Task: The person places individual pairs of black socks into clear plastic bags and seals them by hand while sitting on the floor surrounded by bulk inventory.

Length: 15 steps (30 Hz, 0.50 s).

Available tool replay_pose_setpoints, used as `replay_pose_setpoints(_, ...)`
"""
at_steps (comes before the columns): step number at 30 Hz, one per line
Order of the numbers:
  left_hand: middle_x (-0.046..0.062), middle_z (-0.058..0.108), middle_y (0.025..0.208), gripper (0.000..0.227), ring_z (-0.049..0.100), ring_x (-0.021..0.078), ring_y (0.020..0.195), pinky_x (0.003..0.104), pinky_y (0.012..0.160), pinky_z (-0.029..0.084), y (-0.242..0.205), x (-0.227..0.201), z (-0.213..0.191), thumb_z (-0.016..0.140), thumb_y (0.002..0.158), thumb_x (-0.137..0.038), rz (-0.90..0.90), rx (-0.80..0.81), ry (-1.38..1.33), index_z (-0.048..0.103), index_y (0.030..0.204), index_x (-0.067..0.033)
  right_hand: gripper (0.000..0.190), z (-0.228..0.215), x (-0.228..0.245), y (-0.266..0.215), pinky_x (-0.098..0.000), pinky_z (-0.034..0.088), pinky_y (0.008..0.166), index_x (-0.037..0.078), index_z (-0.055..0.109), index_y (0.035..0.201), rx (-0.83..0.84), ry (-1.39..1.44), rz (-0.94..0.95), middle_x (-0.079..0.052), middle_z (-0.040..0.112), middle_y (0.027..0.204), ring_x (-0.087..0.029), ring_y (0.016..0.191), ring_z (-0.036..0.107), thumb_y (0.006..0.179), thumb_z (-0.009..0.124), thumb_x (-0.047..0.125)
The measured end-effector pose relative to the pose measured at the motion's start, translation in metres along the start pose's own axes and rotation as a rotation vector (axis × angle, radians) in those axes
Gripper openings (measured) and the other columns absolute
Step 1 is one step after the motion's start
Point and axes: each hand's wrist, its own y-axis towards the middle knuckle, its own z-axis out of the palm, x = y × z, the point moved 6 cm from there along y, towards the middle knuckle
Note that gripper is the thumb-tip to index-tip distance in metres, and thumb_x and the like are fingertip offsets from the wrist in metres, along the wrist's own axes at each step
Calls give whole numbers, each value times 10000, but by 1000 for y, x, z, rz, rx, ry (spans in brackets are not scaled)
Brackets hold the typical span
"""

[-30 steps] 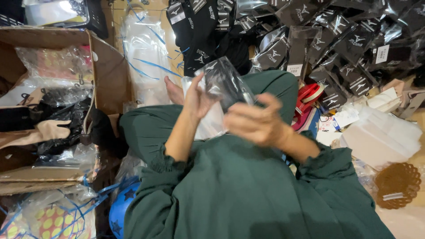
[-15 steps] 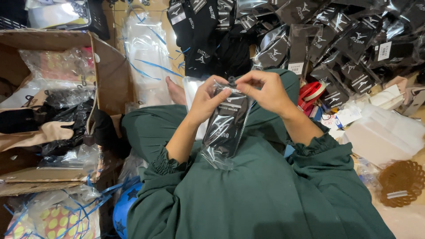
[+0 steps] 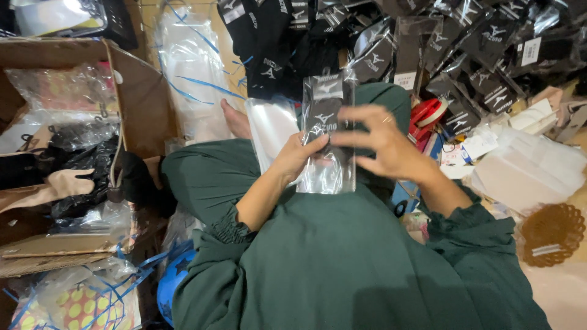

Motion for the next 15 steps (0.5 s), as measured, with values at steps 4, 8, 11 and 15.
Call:
replay_pose_setpoints(4, 133, 680, 741, 460, 679, 185, 585, 314, 562, 579, 3, -20, 7, 661, 981, -470, 81, 138, -162, 672, 1010, -11, 348, -20, 2, -24, -421, 512, 822, 120, 788, 1190, -47, 226, 196, -79, 741, 1076, -303, 885, 673, 873, 714, -5)
replay_pose_setpoints(8, 31, 709, 1087, 788, 623, 149, 956, 292, 872, 498, -22, -87, 27, 897, 732, -595, 668, 211, 464, 620, 1336, -173, 401, -34, -23, -48, -268, 525, 566, -16, 734, 1210, -137, 499, 567, -114, 735, 863, -153, 584, 653, 836, 871, 29)
replay_pose_setpoints(11, 57, 785, 1006, 265, 688, 105, 869, 280, 838, 555, -45, -90, 43, 655, 1043, -283, 529, 315, 505, 733, 1224, -105, 140, -17, -41, -43, -274, 538, 488, -61, 722, 995, -140, 744, 506, -199, 694, 954, -173, 503, 649, 977, 724, 78)
replay_pose_setpoints(15, 98, 730, 1278, 305, 700, 173, 1090, 406, 990, 543, -34, -87, 46, 524, 1104, -141, 607, 339, 486, 663, 1372, -102, 120, 14, -71, -63, -281, 492, 436, -88, 729, 1083, -343, 779, 421, -195, 605, 870, -205, 494, 668, 967, 717, -58)
